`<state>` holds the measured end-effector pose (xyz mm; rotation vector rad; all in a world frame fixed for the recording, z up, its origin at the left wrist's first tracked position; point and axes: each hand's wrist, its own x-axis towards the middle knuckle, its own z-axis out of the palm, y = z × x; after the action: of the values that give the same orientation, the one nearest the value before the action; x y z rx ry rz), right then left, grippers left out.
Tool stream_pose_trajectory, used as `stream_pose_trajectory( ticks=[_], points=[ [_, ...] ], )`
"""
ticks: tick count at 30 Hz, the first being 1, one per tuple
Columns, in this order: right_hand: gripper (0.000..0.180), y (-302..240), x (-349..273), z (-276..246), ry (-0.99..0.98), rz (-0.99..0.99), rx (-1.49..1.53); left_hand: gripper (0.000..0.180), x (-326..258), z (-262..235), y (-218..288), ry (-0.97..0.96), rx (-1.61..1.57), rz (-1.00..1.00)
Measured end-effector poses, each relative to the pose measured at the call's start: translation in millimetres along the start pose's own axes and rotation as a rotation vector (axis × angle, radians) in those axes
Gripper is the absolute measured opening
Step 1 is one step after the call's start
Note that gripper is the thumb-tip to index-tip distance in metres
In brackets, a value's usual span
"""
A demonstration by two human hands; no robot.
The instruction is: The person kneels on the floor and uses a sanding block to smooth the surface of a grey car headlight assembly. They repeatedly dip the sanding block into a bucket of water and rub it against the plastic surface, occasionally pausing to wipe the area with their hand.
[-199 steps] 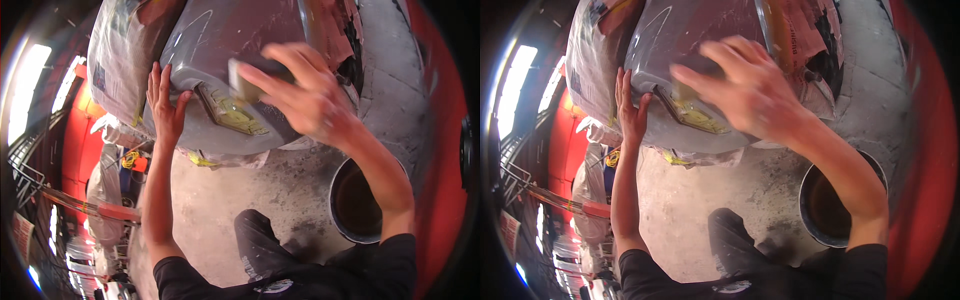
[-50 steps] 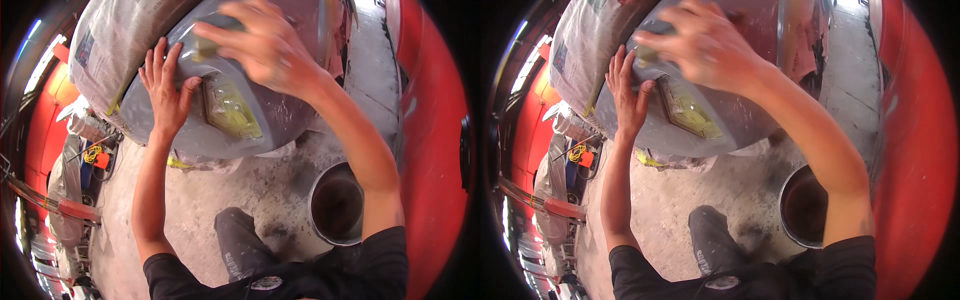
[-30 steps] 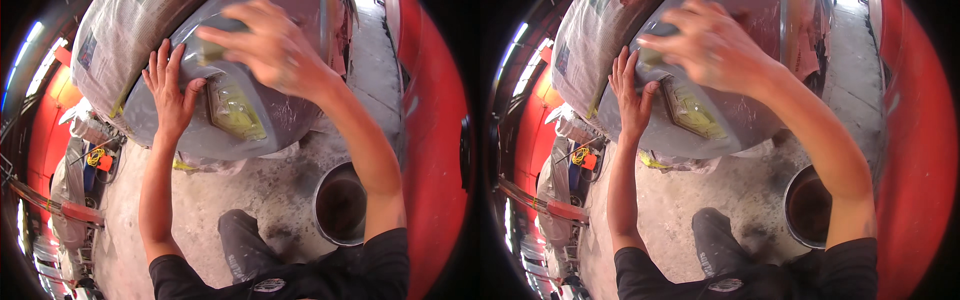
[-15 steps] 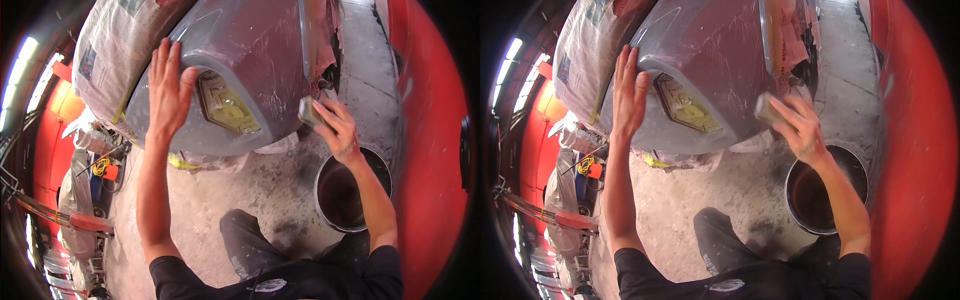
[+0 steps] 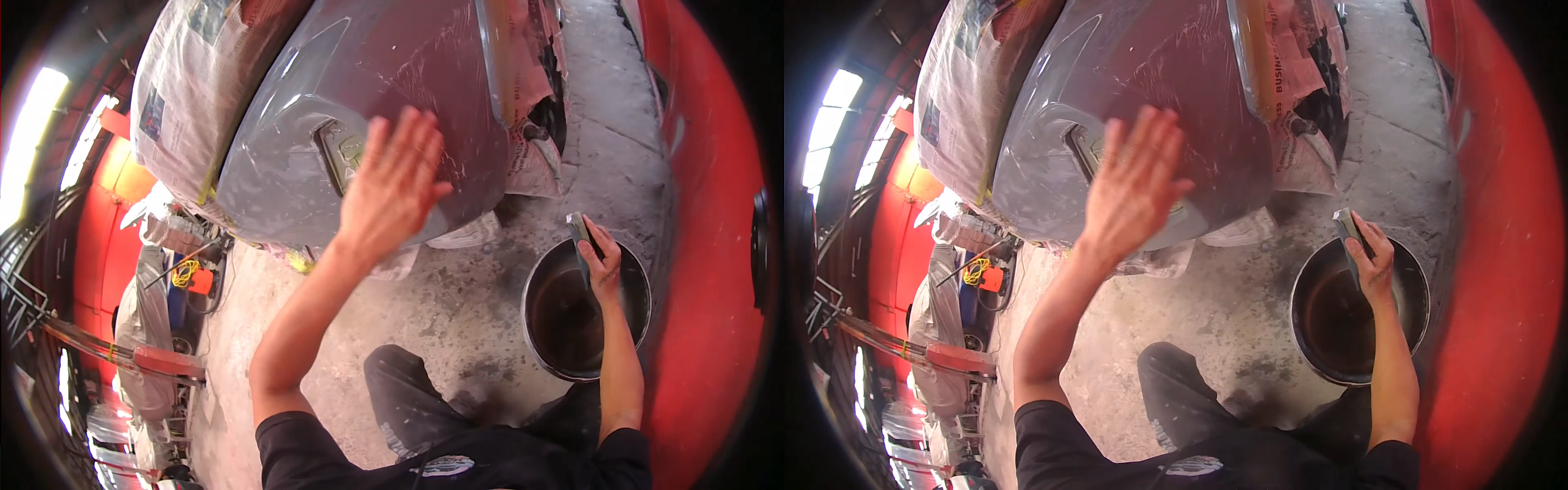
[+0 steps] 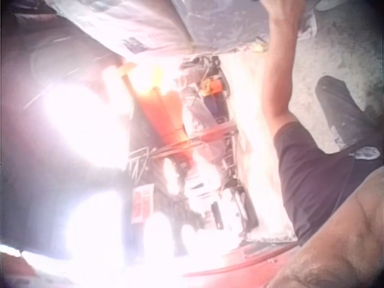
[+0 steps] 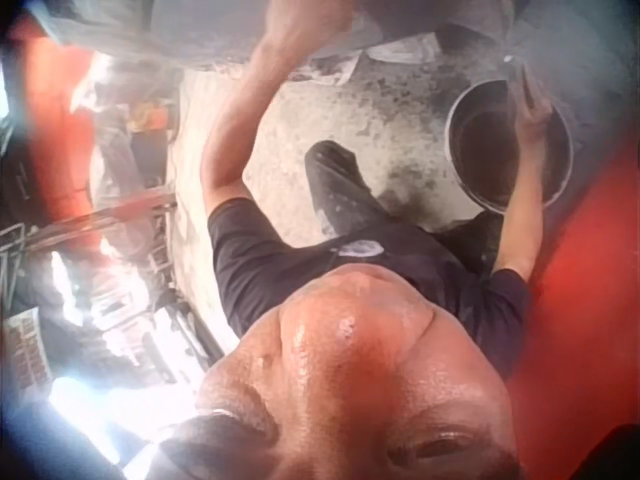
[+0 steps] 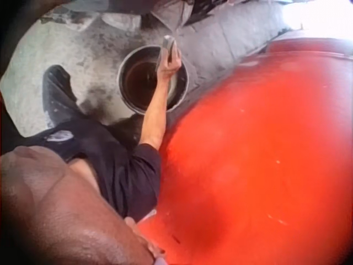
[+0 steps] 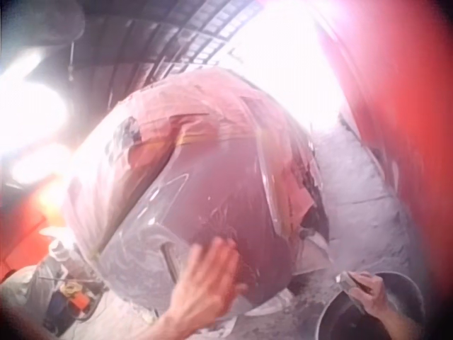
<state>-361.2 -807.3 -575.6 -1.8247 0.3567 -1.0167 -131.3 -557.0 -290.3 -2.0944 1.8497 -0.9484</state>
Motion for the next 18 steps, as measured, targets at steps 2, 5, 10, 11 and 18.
stream_pose_trajectory(
  ticks=[2, 5, 10, 11, 18],
  points=[
    [0.05, 2, -1, 1, 0.007, -0.036, -0.05, 0.069, -10, 9, 11, -0.063, -0.059, 0.075],
    [0.049, 4, -3, -3, -0.094, -0.048, -0.084, 0.065, -17, 8, 21, -0.046, -0.065, 0.063],
    [0.05, -12, 1, -2, -0.239, -0.156, -0.282, 0.073, -18, -33, -23, 0.081, 0.187, -0.182],
    [0.05, -17, 0, -4, -0.263, -0.168, -0.32, 0.077, -18, -39, -32, 0.098, 0.251, -0.22],
    [0.05, -30, -4, -5, -0.348, -0.143, -0.402, 0.062, -44, -72, -106, 0.128, 0.1, -0.577]
  ],
)
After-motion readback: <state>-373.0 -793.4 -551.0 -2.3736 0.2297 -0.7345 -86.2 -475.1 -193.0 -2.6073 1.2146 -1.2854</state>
